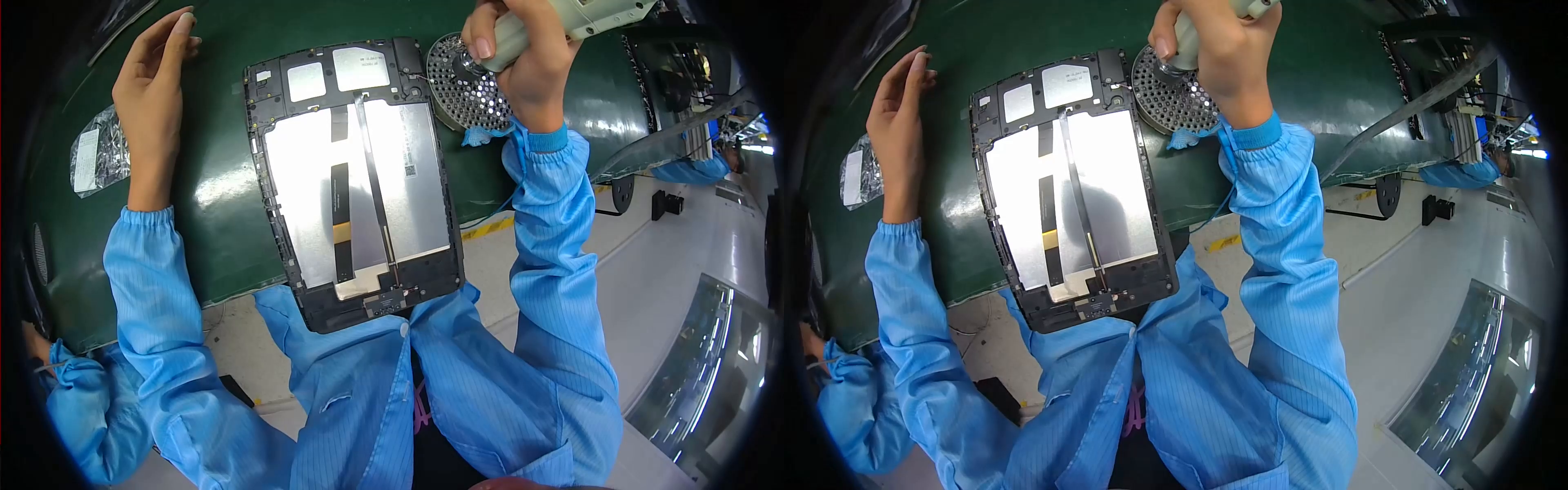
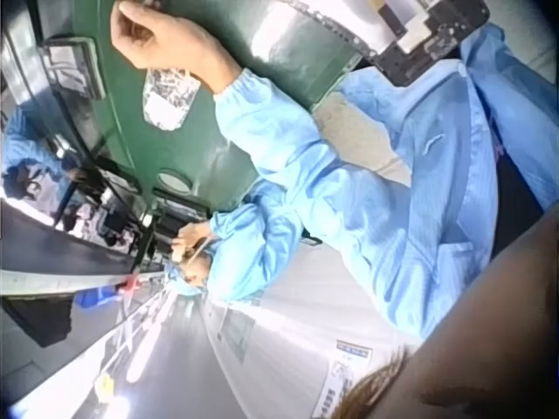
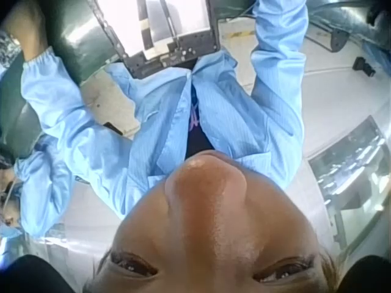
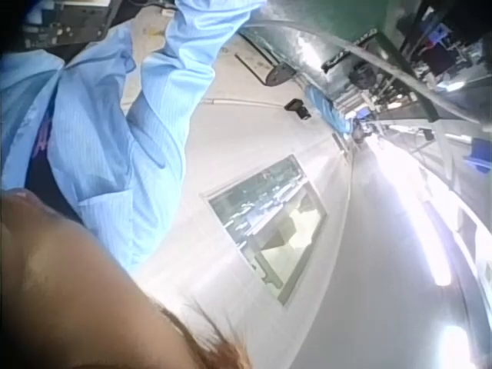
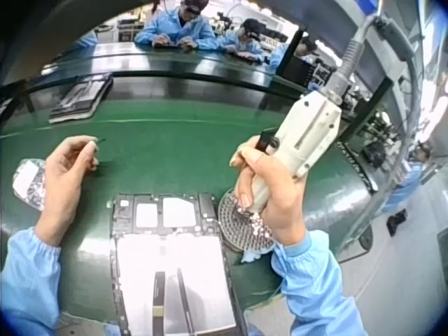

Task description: Screwing components into a tablet frame on an assembly line using an electric screwdriver.

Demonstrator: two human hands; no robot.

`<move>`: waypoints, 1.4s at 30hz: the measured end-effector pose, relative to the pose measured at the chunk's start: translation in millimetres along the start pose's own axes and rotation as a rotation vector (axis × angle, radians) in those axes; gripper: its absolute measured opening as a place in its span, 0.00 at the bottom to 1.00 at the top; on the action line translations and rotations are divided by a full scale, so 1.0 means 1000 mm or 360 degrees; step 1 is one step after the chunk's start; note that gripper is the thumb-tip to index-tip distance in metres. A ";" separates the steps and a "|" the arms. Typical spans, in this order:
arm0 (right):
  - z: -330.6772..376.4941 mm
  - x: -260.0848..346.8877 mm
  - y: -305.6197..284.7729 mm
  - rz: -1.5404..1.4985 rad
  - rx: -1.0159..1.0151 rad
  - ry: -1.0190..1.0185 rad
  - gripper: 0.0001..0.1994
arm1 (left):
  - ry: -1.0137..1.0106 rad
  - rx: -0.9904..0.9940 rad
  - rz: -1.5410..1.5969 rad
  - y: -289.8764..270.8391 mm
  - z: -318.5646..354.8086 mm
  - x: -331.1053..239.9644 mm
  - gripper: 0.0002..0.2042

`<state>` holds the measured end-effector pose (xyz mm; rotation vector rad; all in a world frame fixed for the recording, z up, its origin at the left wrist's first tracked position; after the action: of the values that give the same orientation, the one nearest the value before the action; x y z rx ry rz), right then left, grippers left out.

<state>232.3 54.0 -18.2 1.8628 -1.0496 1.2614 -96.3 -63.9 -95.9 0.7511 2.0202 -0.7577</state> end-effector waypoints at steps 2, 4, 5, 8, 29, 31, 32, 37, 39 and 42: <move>0.000 -0.001 0.001 -0.0010 -0.0024 0.0007 0.10 | 0.0031 0.0025 -0.0030 0.000 0.000 -0.001 0.16; 0.001 0.000 0.001 -0.0020 -0.0049 0.0015 0.10 | -0.0004 0.0029 -0.0052 0.001 -0.001 0.001 0.16; 0.001 0.001 0.002 -0.0009 -0.0032 0.0007 0.10 | -0.0005 0.0030 -0.0051 0.001 0.000 0.001 0.16; 0.002 0.002 0.002 0.0005 -0.0013 0.0007 0.10 | 0.0067 0.0040 -0.0161 0.002 0.001 -0.003 0.16; 0.002 0.003 -0.001 0.0215 0.0074 -0.0056 0.11 | -0.0097 0.0261 0.0161 0.015 0.004 -0.019 0.15; 0.002 0.005 0.003 0.0236 0.0093 -0.0085 0.11 | -0.0109 0.0262 0.0156 0.016 0.004 -0.019 0.15; 0.002 0.004 0.005 0.0154 -0.0011 -0.0088 0.11 | -0.0125 0.0262 0.0147 0.016 0.004 -0.019 0.15; 0.003 0.006 0.004 0.0149 -0.0032 -0.0148 0.12 | -0.0133 0.0468 0.0168 0.019 0.005 -0.018 0.14; 0.004 0.004 0.004 0.0053 -0.0132 -0.0040 0.12 | -0.0140 0.0657 0.0159 0.023 0.006 -0.017 0.14; 0.004 0.012 0.006 0.0053 -0.0159 -0.0038 0.13 | -0.0182 0.0700 0.0166 0.024 0.010 -0.022 0.14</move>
<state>231.0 44.8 -8.0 1.7956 -1.1396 1.1858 -63.8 -60.7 -87.6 1.0272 1.7147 -1.1745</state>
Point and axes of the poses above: each hand's wrist, its own z-axis away from the middle knuckle, its own y-axis out of the palm, x = y × z, the point moved 7 cm from there along -z, towards the middle knuckle, and after that the axes turned 5 degrees about y, right-handed, at the moved point
